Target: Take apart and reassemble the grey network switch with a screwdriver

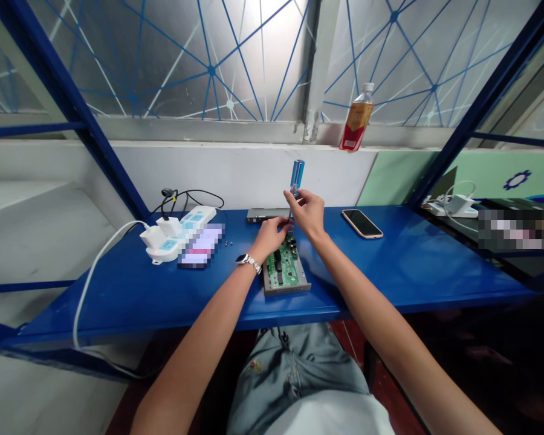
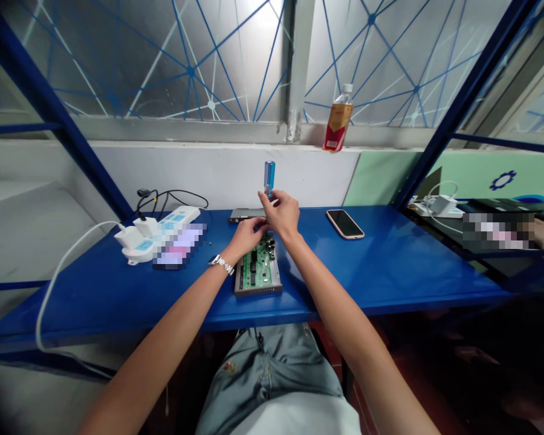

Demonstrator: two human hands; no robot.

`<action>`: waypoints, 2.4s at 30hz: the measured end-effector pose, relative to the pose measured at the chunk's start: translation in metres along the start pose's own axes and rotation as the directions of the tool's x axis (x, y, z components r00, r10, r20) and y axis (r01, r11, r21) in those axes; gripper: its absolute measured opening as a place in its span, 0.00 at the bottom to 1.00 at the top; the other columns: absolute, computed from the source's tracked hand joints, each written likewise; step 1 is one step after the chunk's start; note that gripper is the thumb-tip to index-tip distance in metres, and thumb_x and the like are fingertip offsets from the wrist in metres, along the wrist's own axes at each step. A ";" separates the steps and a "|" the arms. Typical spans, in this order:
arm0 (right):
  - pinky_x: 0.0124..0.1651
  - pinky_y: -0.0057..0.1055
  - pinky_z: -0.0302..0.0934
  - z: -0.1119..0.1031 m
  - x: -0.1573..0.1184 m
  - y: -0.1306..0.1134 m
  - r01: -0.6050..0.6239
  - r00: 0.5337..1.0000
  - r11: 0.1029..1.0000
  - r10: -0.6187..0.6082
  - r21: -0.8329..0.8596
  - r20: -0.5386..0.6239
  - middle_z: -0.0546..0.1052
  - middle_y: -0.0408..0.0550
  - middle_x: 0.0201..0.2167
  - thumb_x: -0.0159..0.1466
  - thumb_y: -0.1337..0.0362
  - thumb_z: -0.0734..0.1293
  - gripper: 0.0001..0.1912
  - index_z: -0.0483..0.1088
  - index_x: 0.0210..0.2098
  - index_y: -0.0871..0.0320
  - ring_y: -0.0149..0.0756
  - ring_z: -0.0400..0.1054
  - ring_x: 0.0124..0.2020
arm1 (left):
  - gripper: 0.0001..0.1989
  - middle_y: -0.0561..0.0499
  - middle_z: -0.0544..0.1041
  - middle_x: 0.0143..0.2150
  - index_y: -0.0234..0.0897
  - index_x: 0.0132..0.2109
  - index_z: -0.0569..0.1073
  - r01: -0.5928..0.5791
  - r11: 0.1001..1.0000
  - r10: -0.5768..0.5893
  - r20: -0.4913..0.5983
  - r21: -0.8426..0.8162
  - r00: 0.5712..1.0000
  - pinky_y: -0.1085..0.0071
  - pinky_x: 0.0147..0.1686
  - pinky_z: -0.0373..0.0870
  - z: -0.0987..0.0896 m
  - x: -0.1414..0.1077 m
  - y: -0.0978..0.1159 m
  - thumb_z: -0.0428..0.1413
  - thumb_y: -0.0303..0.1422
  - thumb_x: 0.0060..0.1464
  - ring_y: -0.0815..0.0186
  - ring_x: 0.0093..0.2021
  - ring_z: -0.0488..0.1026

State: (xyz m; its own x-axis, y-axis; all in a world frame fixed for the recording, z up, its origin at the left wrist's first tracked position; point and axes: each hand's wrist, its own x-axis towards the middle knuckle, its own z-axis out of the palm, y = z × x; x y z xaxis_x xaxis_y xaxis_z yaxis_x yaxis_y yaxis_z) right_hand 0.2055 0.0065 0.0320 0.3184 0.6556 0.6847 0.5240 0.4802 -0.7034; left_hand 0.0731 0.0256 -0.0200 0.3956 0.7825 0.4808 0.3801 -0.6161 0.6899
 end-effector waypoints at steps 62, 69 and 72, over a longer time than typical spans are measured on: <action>0.31 0.30 0.76 0.015 -0.013 0.012 -0.512 0.758 0.279 0.591 0.812 0.276 0.81 0.46 0.24 0.71 0.70 0.55 0.07 0.57 0.37 0.53 0.34 0.77 0.23 | 0.04 0.43 0.83 0.41 0.32 0.39 0.75 0.197 0.219 -0.596 0.029 -0.956 0.802 0.70 0.47 0.73 -0.050 -0.016 -0.008 0.62 0.27 0.60 0.64 0.44 0.82; 0.31 0.30 0.76 0.017 -0.013 0.015 -0.493 0.780 0.313 0.572 0.812 0.253 0.81 0.46 0.25 0.72 0.69 0.55 0.06 0.56 0.37 0.53 0.34 0.76 0.23 | 0.03 0.44 0.83 0.40 0.31 0.38 0.76 0.199 0.208 -0.610 0.031 -0.958 0.792 0.71 0.45 0.72 -0.050 -0.015 -0.004 0.60 0.27 0.62 0.67 0.42 0.81; 0.32 0.32 0.77 0.018 -0.014 0.015 -0.488 0.787 0.331 0.567 0.808 0.243 0.81 0.46 0.25 0.72 0.69 0.55 0.06 0.55 0.37 0.53 0.34 0.76 0.23 | 0.03 0.44 0.83 0.39 0.31 0.38 0.76 0.199 0.212 -0.614 0.028 -0.957 0.789 0.72 0.44 0.72 -0.050 -0.015 -0.004 0.60 0.27 0.63 0.67 0.42 0.81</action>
State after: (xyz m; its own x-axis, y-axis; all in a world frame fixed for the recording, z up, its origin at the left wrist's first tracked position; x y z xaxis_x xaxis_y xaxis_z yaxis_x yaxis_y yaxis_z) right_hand 0.1953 0.0152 0.0086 0.3562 0.9297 0.0935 -0.6203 0.3101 -0.7205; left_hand 0.0235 0.0209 -0.0032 0.1021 0.9930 -0.0592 -0.6405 0.1111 0.7598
